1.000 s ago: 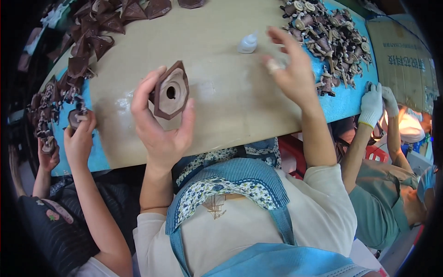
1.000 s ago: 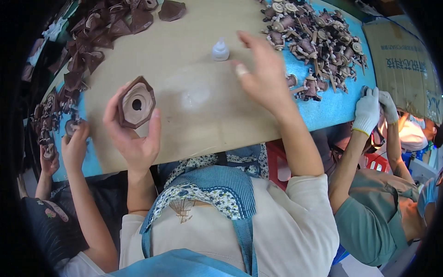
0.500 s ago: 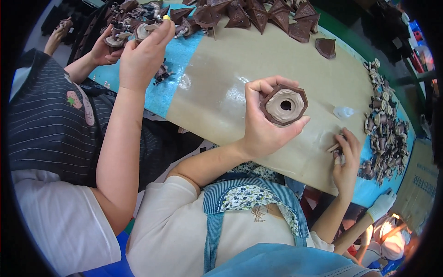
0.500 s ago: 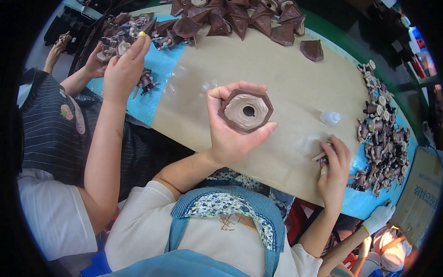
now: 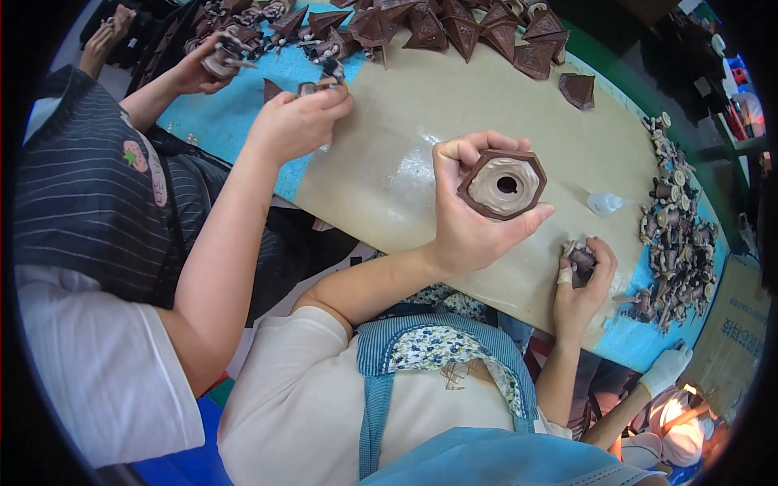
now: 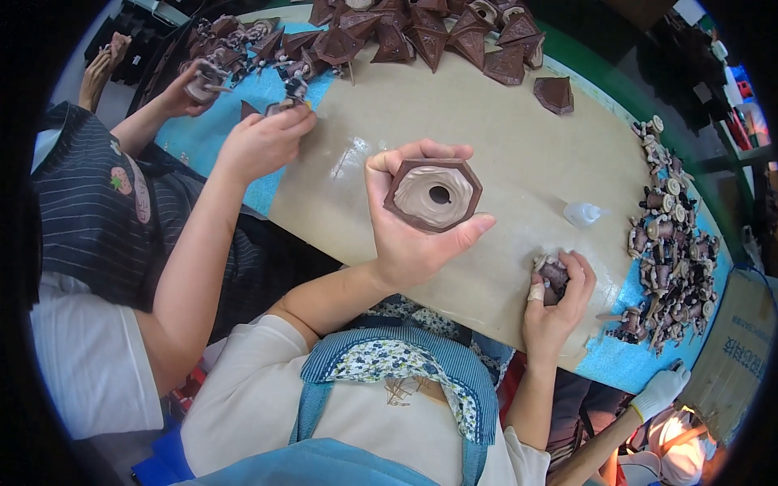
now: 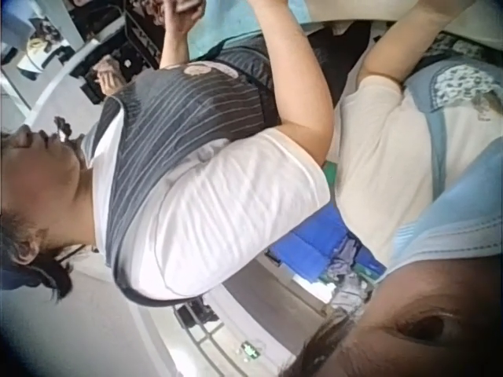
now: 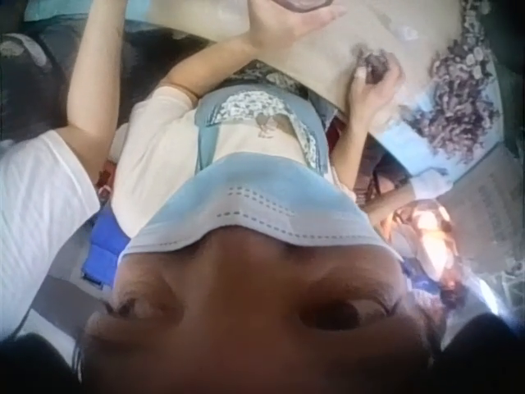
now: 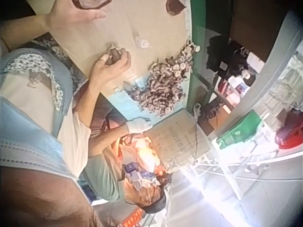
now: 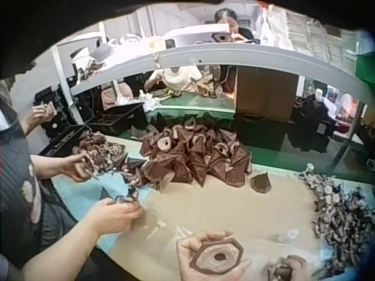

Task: The person assembles figurines by applying glue into base pieces using a squeeze bottle and inserting figurine components into the bases.

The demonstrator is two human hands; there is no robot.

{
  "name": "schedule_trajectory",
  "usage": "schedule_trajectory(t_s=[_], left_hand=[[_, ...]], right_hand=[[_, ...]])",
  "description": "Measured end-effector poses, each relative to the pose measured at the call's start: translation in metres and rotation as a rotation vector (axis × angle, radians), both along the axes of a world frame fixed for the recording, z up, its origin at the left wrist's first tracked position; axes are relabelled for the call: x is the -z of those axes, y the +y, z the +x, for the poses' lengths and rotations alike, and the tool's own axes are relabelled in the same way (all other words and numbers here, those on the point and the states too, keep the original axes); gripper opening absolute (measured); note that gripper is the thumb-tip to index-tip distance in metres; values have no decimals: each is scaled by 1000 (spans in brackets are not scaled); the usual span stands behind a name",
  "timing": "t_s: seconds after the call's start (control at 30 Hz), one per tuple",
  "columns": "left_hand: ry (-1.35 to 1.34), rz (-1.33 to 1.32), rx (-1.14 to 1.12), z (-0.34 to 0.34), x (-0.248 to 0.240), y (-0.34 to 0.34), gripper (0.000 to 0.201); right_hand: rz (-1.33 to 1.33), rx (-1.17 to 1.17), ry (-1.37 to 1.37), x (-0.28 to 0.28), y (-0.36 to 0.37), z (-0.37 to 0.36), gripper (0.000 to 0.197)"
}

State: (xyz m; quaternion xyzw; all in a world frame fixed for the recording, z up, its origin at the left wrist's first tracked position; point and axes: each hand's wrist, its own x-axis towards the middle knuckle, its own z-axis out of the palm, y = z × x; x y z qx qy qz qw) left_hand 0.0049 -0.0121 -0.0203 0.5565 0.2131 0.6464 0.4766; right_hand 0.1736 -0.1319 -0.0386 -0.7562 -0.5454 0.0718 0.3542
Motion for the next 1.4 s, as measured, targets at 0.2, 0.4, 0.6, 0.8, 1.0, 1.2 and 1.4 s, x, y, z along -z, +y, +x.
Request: schedule_trajectory(t_s=[0.2, 0.4, 0.6, 0.8, 1.0, 1.2, 1.4], left_hand=[[-15, -25, 111, 8, 1, -2, 71], [280, -278, 175, -1, -4, -15, 71], [219, -434, 548, 0, -8, -19, 72], [171, -453, 623, 4, -6, -26, 69], [134, -506, 581, 7, -9, -34, 63], [249, -272, 466, 11, -4, -39, 64], [221, -377, 568, 9, -5, -25, 46]], right_hand=[[74, 16, 761, -13, -10, 2, 67], [221, -153, 1487, -37, 11, 5, 82], [49, -240, 1541, -37, 3, 6, 66], [173, -283, 1277, -33, 1, -9, 42], [242, -407, 874, -29, -3, -12, 29], [36, -239, 1582, -30, -3, -14, 26], [62, -265, 1575, -33, 4, -15, 26]])
